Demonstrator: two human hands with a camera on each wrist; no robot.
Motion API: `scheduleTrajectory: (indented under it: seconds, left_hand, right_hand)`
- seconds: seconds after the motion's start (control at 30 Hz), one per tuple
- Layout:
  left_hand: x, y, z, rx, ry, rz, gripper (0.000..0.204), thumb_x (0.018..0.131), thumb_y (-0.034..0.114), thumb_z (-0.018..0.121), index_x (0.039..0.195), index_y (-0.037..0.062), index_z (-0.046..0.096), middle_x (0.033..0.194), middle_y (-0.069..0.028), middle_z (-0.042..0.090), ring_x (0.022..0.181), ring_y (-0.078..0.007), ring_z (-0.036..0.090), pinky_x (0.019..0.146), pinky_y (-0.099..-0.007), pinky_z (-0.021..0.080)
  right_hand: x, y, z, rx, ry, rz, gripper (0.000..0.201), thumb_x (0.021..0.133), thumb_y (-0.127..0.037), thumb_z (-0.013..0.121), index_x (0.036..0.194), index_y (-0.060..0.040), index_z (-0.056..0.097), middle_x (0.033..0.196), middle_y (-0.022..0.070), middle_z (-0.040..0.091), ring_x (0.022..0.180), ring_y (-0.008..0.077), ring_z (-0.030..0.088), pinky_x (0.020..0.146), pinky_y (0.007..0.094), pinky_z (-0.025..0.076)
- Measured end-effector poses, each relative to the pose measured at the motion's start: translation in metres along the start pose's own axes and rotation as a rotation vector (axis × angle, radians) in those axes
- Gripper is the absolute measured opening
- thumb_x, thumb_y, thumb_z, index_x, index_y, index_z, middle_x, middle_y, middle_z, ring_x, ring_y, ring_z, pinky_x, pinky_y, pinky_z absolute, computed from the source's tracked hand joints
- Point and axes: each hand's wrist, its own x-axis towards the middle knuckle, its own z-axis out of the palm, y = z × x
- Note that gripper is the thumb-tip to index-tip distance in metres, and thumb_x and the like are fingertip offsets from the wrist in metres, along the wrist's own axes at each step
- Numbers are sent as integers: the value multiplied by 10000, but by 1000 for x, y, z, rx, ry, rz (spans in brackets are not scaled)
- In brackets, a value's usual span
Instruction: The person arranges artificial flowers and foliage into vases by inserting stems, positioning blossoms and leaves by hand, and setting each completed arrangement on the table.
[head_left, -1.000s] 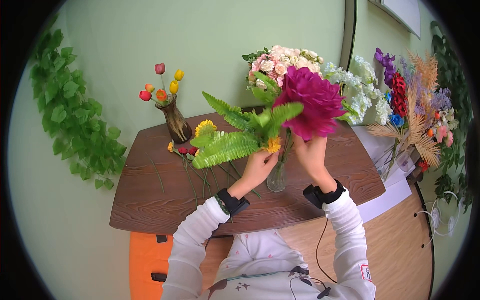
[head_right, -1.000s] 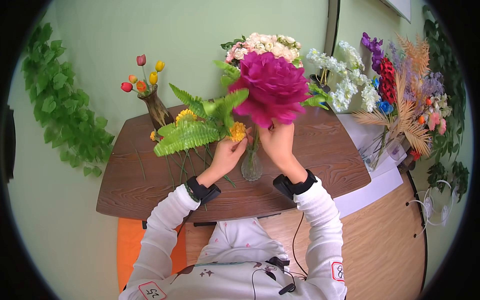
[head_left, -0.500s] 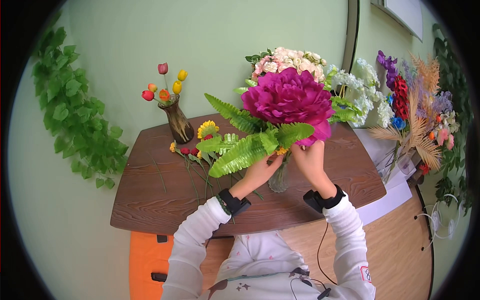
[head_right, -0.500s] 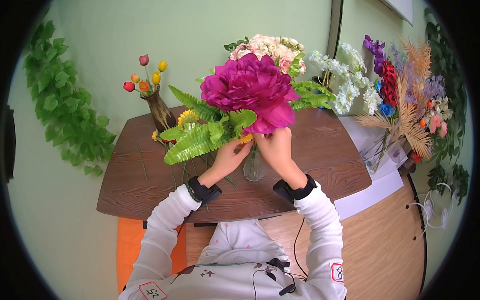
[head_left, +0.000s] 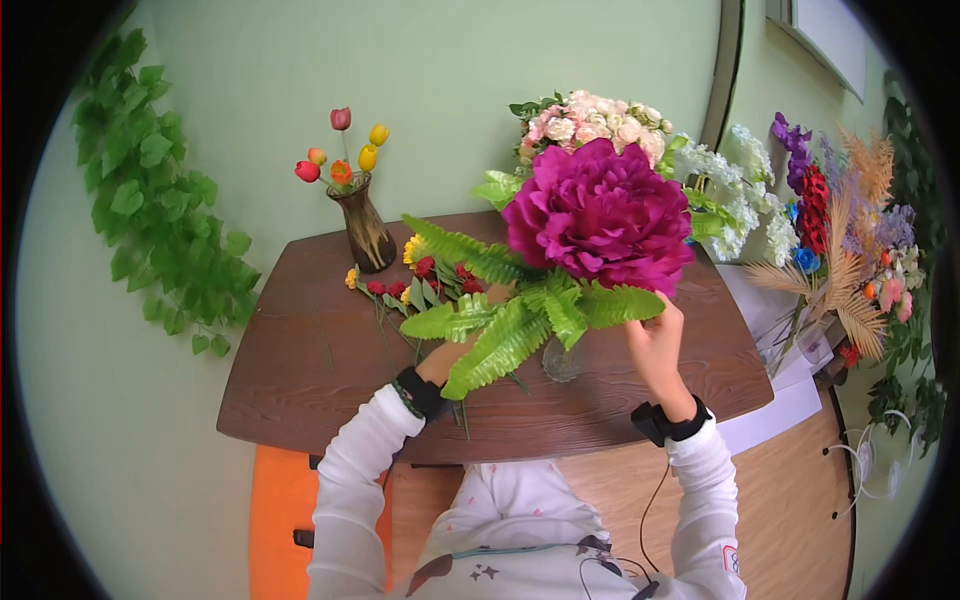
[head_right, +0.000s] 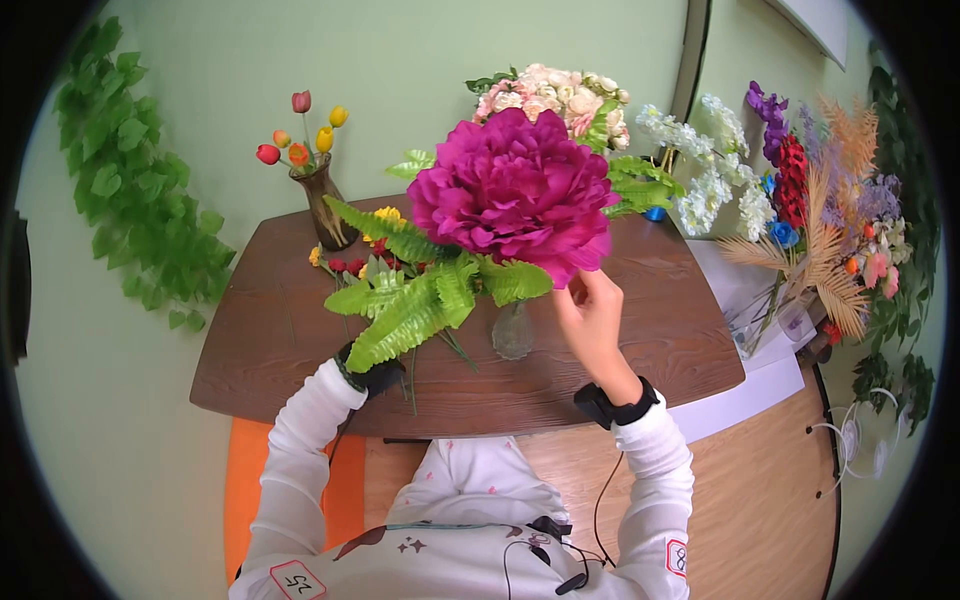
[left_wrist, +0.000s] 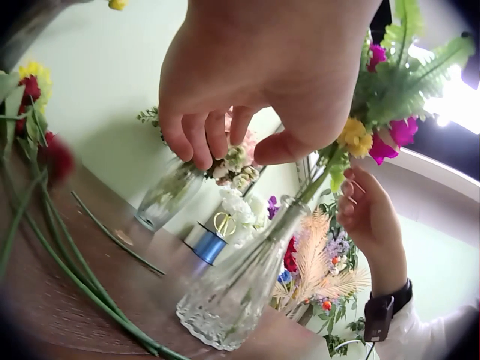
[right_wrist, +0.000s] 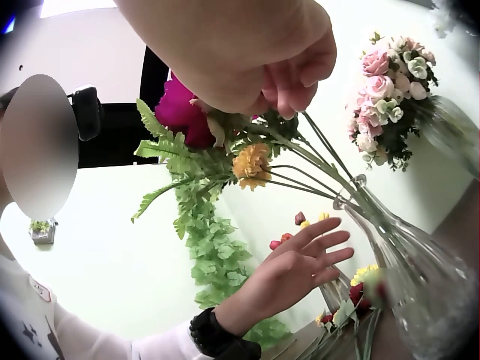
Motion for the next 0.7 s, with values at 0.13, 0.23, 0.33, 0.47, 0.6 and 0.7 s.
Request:
scheduleTrajectory:
  seconds: [0.13,0.23,0.33,0.47,0.6,0.7]
  left_hand:
    - [-6,14,-25,341,28,139,359,815,106,544,1147,12,442,1072,-109,513,999,-235,500,844,-330,408]
    - [-11,10,-65,533,86,51,388,747,134,623,1076,-2,469,1001,-123,518,906,-270,518,790,-343,421]
    - [-20,-7,-104,934,146,-158,381,731,187,642,1030,6,490,960,-155,535,869,-305,529,755,-351,429]
    - [-32,-61,-146,1160,73,-187,329,693,251,664,875,3,548,850,-184,586,826,-342,565,693,-390,451]
    - [-39,-85,-153,1224,113,-125,286,680,268,670,782,11,599,737,-169,620,715,-341,600,628,-409,468]
    - [-37,-70,-143,1176,144,-179,258,699,246,660,771,7,595,708,-157,619,658,-326,603,610,-391,473]
  right_hand:
    - [-11,2,-4,39,-17,97,74,778,-61,605,767,2,566,545,-1,451,493,33,381,439,203,282]
    - [-18,-3,-7,24,-44,124,132,801,-62,590,698,6,543,536,-10,439,491,29,368,437,202,276]
    - [-27,-4,-11,24,-116,196,171,832,-79,579,693,15,546,543,-26,448,490,27,366,441,196,275]
    - [-37,-12,-10,26,-160,228,173,833,-85,580,693,12,550,545,-26,455,490,27,370,443,198,280]
    - [-43,-13,-9,5,-194,267,180,833,-93,580,687,8,552,533,-25,454,487,29,377,443,203,288]
    - [-45,-17,-7,1,-211,271,184,832,-97,581,682,6,552,526,-21,458,483,33,386,443,204,295]
